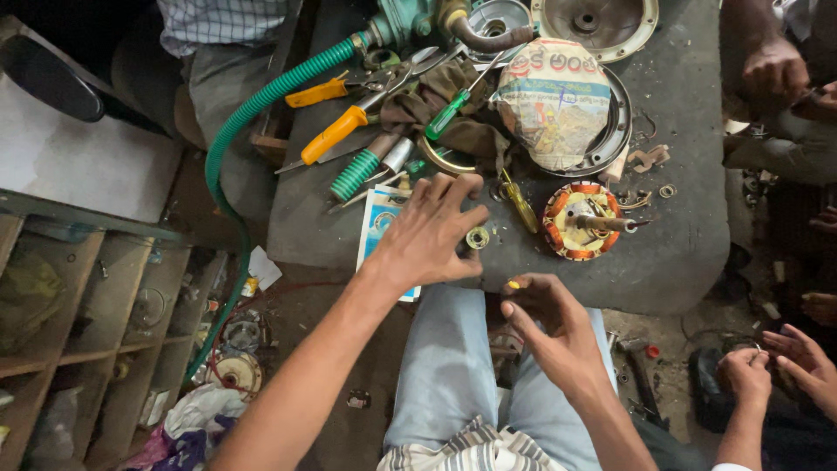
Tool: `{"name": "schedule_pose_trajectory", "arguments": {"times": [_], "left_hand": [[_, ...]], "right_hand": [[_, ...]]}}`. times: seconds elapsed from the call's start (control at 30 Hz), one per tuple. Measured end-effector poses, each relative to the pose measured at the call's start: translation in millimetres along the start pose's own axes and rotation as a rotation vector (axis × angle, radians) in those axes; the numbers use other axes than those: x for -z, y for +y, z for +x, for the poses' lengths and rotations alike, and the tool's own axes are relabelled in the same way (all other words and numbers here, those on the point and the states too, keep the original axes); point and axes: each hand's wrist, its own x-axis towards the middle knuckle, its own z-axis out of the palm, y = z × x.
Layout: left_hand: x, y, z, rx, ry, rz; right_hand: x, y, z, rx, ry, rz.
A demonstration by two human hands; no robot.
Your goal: The person applies a substance from a small tube onto a small metallic component held in their hands. They repeatedly squeeze the tube and rub the substance into the part while seated at a cluttered workbench.
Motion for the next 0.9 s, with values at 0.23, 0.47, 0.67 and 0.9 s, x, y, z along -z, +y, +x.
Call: {"name": "schedule_pose_trajectory", "arguments": {"times": [0.23, 0.47, 0.67, 0.9], "left_hand": [[-8.3, 21.4, -13.7, 0.205, 0.147, 0.050], [-7.8, 11.9, -23.8, 0.187, 0.118, -0.031], [-10.5, 8.5, -23.3, 0.199, 0.155, -0.038], [-8.8, 7.0, -24.9, 0.210, 0.150, -0.102]], "right_hand": [[-3.1, -8.9, 12.1, 0.115, 0.010, -0.023], [-15.5, -19.0, 28.4, 0.341, 0.097, -0.310], [-27.5, -28.4, 36.0, 0.498, 0.142, -0.475], [-36.8, -30.9, 28.2, 0.542, 0.189, -0.577]]}}
